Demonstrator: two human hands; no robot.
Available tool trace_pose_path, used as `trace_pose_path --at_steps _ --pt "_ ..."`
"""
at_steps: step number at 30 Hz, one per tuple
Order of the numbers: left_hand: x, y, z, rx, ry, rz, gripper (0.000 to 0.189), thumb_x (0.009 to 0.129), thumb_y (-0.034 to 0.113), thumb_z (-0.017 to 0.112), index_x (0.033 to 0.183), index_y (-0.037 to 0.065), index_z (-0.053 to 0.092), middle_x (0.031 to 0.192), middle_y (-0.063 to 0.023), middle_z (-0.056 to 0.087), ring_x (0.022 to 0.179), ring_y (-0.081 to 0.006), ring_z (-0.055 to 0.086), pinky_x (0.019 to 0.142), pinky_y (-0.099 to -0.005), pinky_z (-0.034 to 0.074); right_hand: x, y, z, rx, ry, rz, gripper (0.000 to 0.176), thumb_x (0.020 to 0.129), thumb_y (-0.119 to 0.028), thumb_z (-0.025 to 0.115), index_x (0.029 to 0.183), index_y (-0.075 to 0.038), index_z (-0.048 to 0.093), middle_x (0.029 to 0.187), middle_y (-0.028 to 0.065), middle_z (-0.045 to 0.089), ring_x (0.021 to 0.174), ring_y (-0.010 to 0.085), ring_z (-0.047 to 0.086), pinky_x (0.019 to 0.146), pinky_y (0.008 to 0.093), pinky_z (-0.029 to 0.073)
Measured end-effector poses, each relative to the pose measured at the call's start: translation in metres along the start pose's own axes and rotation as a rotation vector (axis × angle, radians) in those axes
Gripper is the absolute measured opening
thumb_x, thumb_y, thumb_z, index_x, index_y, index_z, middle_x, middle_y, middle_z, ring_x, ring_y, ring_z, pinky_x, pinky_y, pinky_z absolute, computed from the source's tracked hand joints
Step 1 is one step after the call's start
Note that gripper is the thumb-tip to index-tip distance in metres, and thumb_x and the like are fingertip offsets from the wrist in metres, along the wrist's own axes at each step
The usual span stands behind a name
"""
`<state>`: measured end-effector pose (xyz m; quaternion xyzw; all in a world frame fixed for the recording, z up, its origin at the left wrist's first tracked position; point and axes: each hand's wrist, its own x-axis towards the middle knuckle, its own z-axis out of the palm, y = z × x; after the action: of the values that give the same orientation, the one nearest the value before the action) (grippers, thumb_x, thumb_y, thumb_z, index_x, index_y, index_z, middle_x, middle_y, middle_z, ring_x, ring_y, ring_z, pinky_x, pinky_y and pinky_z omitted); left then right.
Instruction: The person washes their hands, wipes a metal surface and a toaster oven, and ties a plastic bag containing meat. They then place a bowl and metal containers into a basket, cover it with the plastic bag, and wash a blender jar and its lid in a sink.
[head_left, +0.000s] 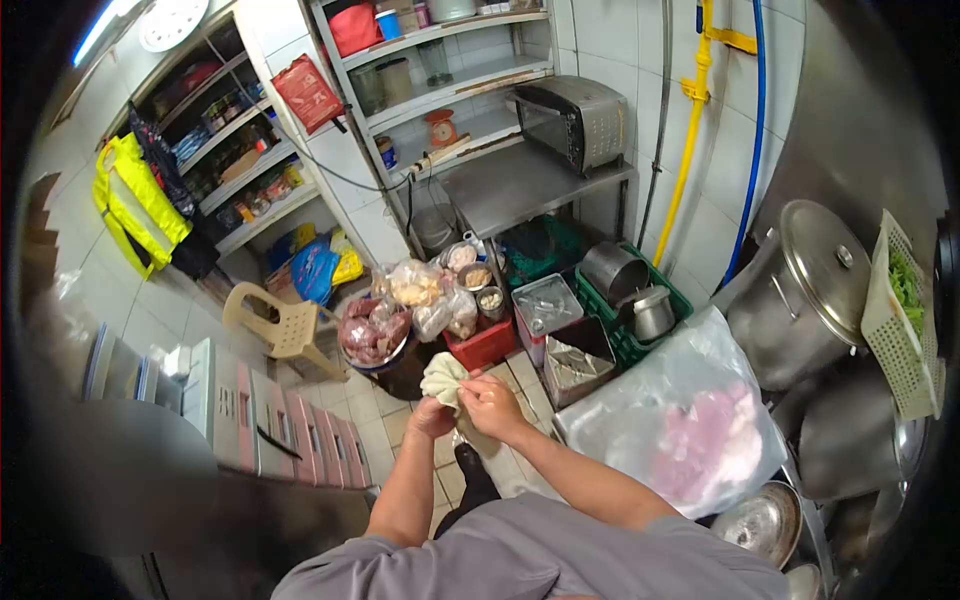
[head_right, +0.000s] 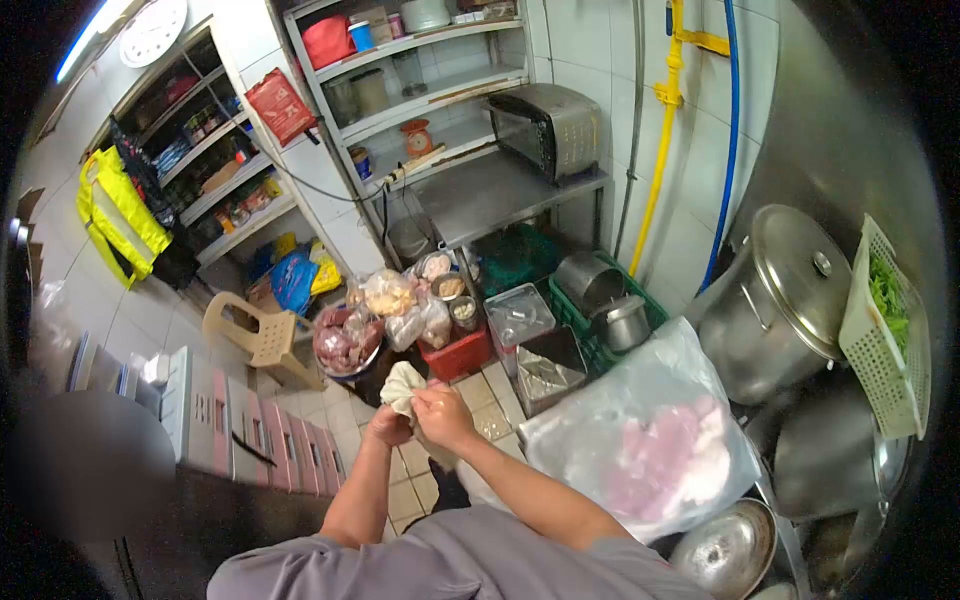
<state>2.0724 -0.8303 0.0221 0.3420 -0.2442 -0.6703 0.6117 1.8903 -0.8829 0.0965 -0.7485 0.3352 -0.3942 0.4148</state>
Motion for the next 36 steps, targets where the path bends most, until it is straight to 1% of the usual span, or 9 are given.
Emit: trace_pose_path --at_steps 2,5,9,11,13,23,30,33,36 --pt "0.036 0.009 -0.052 -0.145 -0.154 -0.029 0.064 0.085 0.021 0.079 0.143 0.009 0.052 0.138 -0.0064 0.061 0.125 -0.0229 0.06 0.109 -0.0407 0.046 0.043 0.018 0.017 0.169 -0.104 0.208 0.028 0.096 -0.023 0.061 0.106 0.0 0.073 0.107 0.0178 0.071 0.103 0.0278 0.068 0.091 0.039 0.053" --pt "0.062 0.054 -0.043 -0.197 -0.115 0.019 0.061 0.088 0.024 0.077 0.141 0.006 0.052 0.135 -0.0086 0.063 0.12 -0.0248 0.063 0.107 -0.0414 0.048 0.093 0.07 0.061 1.273 -0.189 0.602 0.032 0.101 -0.021 0.054 0.12 0.001 0.067 0.118 0.0146 0.069 0.108 0.0246 0.067 0.096 0.0401 0.052" --pt "0.108 0.068 -0.134 -0.092 -0.011 -0.274 0.047 0.095 0.027 0.068 0.134 0.003 0.057 0.128 -0.0115 0.066 0.117 -0.0267 0.065 0.106 -0.0465 0.049 0.153 0.038 0.068 1.423 -0.324 0.84 0.038 0.107 -0.026 0.046 0.129 0.001 0.059 0.124 0.0141 0.067 0.111 0.0242 0.066 0.1 0.0409 0.052" --pt "0.11 0.099 -0.125 -0.193 -0.013 -0.258 0.039 0.097 0.024 0.064 0.13 0.003 0.06 0.127 -0.0111 0.067 0.116 -0.027 0.065 0.105 -0.0454 0.049 0.152 0.094 0.113 0.412 -0.119 0.553 0.041 0.101 -0.032 0.062 0.124 0.001 0.059 0.108 0.008 0.07 0.098 0.0193 0.068 0.09 0.0348 0.054" --pt "0.13 0.106 -0.157 -0.062 -0.024 -0.231 0.039 0.099 0.023 0.062 0.132 0.004 0.058 0.128 -0.0099 0.066 0.118 -0.0258 0.064 0.105 -0.0437 0.048 0.159 0.085 0.112 -0.06 -0.161 0.39 0.036 0.097 -0.03 0.069 0.116 0.0 0.062 0.096 0.0047 0.069 0.086 0.0157 0.065 0.081 0.033 0.052" --pt "0.252 0.196 -0.125 0.295 0.02 -0.41 0.043 0.089 0.004 0.074 0.13 0.0 0.06 0.116 -0.0047 0.071 0.105 -0.0159 0.068 0.096 -0.0318 0.052 0.276 0.132 0.075 0.47 0.389 0.542 0.015 0.102 -0.01 0.056 0.114 -0.003 0.06 0.092 0.0038 0.067 0.081 0.0098 0.062 0.071 0.0285 0.049" --pt "0.467 0.263 -0.112 0.464 0.238 0.003 0.048 0.092 0.009 0.074 0.131 0.006 0.045 0.094 -0.0049 0.065 0.072 -0.0141 0.06 0.064 -0.0283 0.05 0.494 0.211 0.002 0.542 0.313 0.397 0.03 0.099 -0.008 0.057 0.128 -0.007 0.058 0.101 0.0061 0.067 0.091 0.0117 0.062 0.081 0.0283 0.051" --pt "0.559 0.279 -0.151 1.095 0.32 0.168 0.057 0.092 0.016 0.076 0.14 0.001 0.049 0.107 -0.0178 0.069 0.092 -0.022 0.067 0.081 -0.0341 0.056 0.593 0.259 -0.041 -0.195 0.207 0.372 0.038 0.096 -0.02 0.063 0.131 -0.006 0.057 0.112 0.0196 0.067 0.104 0.0288 0.065 0.09 0.0377 0.052" --pt "0.614 0.29 -0.185 1.148 0.354 -0.055 0.061 0.089 0.019 0.077 0.141 0.0 0.052 0.127 -0.0231 0.066 0.109 -0.0318 0.068 0.094 -0.0394 0.055 0.657 0.296 -0.044 -0.716 0.036 0.367 0.046 0.097 -0.028 0.062 0.136 -0.006 0.054 0.128 0.0235 0.061 0.118 0.0391 0.059 0.1 0.0461 0.048"
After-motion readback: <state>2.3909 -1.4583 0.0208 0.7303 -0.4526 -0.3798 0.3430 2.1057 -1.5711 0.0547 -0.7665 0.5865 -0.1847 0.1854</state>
